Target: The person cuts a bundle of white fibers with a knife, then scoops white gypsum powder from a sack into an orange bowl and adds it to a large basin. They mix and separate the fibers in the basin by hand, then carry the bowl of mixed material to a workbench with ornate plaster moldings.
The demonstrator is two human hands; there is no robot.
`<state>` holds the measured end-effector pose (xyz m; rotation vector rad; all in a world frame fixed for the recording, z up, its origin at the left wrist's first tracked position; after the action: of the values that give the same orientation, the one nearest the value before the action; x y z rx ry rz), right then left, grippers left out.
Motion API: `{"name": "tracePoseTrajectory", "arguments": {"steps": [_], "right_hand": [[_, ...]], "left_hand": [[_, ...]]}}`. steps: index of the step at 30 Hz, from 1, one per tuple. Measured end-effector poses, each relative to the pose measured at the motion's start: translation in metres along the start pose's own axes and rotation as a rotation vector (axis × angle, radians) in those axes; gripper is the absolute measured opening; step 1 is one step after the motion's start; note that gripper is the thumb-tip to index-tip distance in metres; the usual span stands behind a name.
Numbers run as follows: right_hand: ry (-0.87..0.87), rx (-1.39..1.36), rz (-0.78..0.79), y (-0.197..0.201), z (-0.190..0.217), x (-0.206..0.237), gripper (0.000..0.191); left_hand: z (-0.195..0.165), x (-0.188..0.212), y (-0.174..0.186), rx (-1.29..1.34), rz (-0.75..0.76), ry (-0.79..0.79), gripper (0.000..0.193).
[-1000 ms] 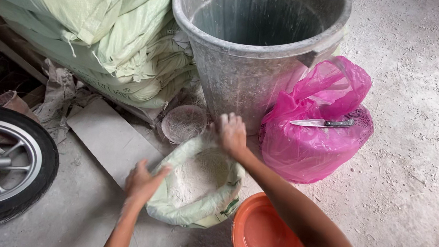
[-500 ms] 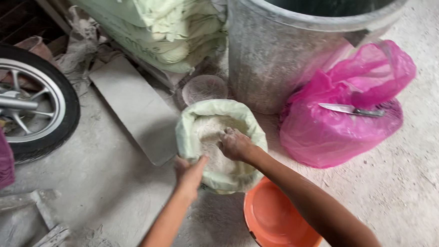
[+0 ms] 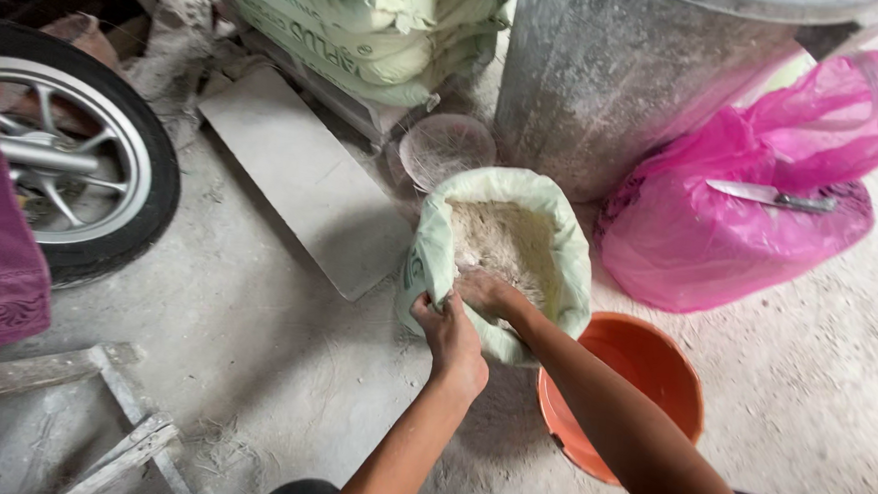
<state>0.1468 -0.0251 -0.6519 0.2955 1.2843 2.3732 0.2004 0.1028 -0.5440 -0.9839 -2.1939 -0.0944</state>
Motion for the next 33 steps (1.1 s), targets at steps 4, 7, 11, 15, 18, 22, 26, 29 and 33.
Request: {"name": "tracePoseTrajectory", "arguments": {"steps": [4,7,11,15,18,22,26,29,33], "right_hand": [[-0.098,-0.228,0.040,-0.019,0.001,0.024,0.041],[0.147,-0.405,-0.031,-0.006,0.018,0.031,0.040],[-0.674,-1.638,0.202,-0.014,0.032,0.029,0.045],[-0.734,-2.272,0.053,0.003,0.036,0.042,0.048],[-0.733,-2.361,-0.039,0.016,0.030,0.053,0.055],[-0.789,-2.282,-0.199,0.038,0.022,0.075,0.058],[-0.701,-2.268,-0.277,0.066,0.018,0.113,0.062],[-0.696,-2.281,-0.328,0.080,0.012,0.168,0.071],[-0.693,-2.292,-0.445,0.078,0.002,0.247,0.081]], "left_hand": [[-0.008,0.008,-0.004,-0.037,0.027,0.050,0.050],[-0.014,0.013,-0.004,-0.008,0.022,0.016,0.048],[-0.007,0.013,-0.005,0.032,-0.009,0.011,0.046],[0.003,0.010,-0.009,0.087,0.016,-0.030,0.046],[0.003,0.011,-0.010,0.112,0.023,-0.055,0.048],[-0.001,0.018,-0.008,0.086,0.033,-0.013,0.055],[0.003,0.033,-0.007,0.079,0.020,0.097,0.074],[0.013,0.045,-0.009,-0.041,0.029,0.176,0.082],[0.023,0.053,-0.013,-0.155,0.086,0.245,0.092]]}}
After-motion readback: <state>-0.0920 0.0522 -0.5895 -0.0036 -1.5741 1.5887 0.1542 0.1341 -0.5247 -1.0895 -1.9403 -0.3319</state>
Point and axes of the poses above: each hand's wrist, its own x-axis away from the middle knuckle, its own y-axis out of the back of the hand, z = x × y, the point moved 3 cm from there along -x, towards the middle knuckle, and after that the axes turned 4 degrees about -x, right-handed, at the moved point
